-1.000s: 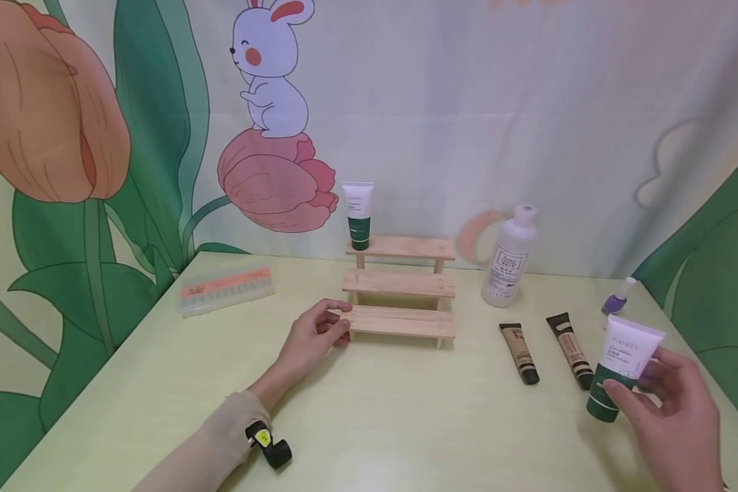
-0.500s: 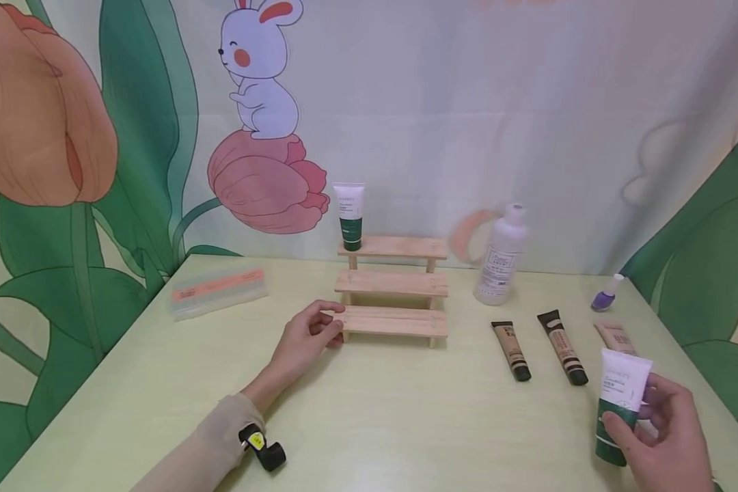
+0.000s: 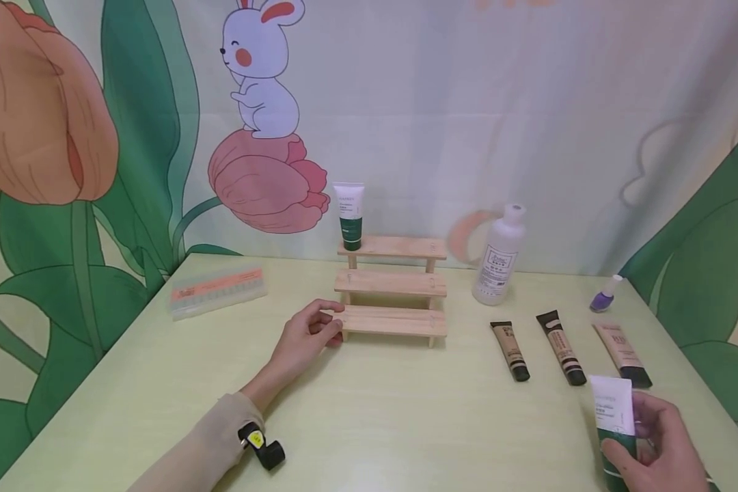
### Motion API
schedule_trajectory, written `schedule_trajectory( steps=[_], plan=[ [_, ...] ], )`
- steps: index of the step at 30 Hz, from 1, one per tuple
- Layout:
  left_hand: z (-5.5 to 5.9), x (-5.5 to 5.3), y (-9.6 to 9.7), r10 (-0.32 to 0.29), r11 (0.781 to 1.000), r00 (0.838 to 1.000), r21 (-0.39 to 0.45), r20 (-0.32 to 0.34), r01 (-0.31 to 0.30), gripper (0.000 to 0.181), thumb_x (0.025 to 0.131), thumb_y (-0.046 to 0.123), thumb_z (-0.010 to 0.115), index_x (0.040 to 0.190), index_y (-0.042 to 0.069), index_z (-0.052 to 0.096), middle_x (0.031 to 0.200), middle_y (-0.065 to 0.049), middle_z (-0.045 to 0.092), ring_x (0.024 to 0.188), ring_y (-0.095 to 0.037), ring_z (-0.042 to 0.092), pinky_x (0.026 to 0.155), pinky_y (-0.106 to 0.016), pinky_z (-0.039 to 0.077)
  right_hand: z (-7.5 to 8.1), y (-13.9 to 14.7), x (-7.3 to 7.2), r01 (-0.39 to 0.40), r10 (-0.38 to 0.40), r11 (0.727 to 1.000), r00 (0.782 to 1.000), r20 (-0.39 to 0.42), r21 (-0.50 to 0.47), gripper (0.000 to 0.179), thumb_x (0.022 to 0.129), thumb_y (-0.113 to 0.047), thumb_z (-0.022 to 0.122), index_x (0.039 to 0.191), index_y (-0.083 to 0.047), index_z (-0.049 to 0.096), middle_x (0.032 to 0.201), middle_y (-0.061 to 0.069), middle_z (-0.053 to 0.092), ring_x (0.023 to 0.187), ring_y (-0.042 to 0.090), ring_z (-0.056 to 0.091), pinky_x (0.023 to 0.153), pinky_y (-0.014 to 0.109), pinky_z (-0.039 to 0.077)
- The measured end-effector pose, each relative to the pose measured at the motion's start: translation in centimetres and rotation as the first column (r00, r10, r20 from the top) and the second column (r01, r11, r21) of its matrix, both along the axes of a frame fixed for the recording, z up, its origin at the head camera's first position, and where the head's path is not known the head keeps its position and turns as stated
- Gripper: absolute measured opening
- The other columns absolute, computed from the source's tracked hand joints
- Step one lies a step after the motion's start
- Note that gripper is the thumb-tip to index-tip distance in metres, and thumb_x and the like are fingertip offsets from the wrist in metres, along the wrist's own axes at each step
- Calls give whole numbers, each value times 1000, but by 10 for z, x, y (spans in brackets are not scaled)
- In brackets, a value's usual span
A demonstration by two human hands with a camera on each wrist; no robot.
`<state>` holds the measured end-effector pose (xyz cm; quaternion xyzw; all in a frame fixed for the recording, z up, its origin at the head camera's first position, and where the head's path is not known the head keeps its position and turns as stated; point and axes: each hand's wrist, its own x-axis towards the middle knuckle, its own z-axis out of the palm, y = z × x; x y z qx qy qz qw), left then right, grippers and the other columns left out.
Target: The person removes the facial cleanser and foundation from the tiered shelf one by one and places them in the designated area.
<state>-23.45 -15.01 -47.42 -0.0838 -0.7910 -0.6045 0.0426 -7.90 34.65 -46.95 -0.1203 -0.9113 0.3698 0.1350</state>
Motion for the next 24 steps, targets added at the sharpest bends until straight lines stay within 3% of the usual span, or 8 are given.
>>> schedule_trajectory(
  steps=[6, 10, 13, 17, 19, 24],
  plan=[
    [2, 0, 1, 13, 1000, 1000, -12, 5, -13, 25, 108, 13, 74, 132, 16, 74, 103, -9, 78, 84, -20, 78, 79, -30, 67, 0, -2, -5, 12, -9, 1000, 994, 111, -25, 83, 95, 14, 66, 164, 12, 20, 136, 30, 46, 100, 22, 52, 64, 12, 42],
    [1, 1, 1, 12, 1000, 1000, -8, 11, -11, 25, 108, 13, 74, 132, 16, 74, 103, -10, 77, 84, -19, 78, 79, -30, 67, 2, -3, -5, -3, 7, 1000, 988, 156, -25, 80, 96, 12, 64, 163, 15, 20, 143, 36, 43, 113, 44, 51, 65, 17, 42],
    [0, 1, 1, 14, 1000, 1000, -5, 15, -14, 25, 108, 13, 75, 132, 17, 74, 102, -9, 77, 84, -19, 78, 80, -31, 67, 4, -2, -5, -24, 26, 1000, 981, 190, -16, 77, 98, 10, 63, 163, 17, 21, 144, 39, 42, 118, 53, 51, 74, 26, 49],
    [-1, 1, 1, 9, 1000, 1000, -4, 12, -9, 25, 108, 13, 74, 133, 17, 74, 103, -9, 77, 85, -19, 78, 80, -31, 68, 5, -2, -5, -49, 42, 998, 979, 199, 31, 75, 98, 7, 66, 161, 17, 27, 139, 39, 48, 113, 51, 56, 72, 24, 51],
    [0, 1, 1, 6, 1000, 1000, -4, 10, -6, 25, 108, 13, 74, 133, 17, 74, 103, -9, 77, 85, -20, 78, 80, -32, 68, 4, -1, -5, -59, 48, 997, 981, 188, 55, 75, 97, 6, 70, 160, 16, 30, 136, 38, 50, 108, 48, 59, 63, 16, 45],
    [1, 1, 1, 3, 1000, 1000, -14, 3, -3, 25, 108, 13, 74, 133, 16, 74, 102, -9, 77, 85, -19, 78, 80, -32, 68, 0, 0, -5, -62, 48, 995, 984, 169, 76, 76, 95, 4, 72, 160, 13, 34, 130, 36, 54, 101, 39, 58, 62, 21, 44]
  ],
)
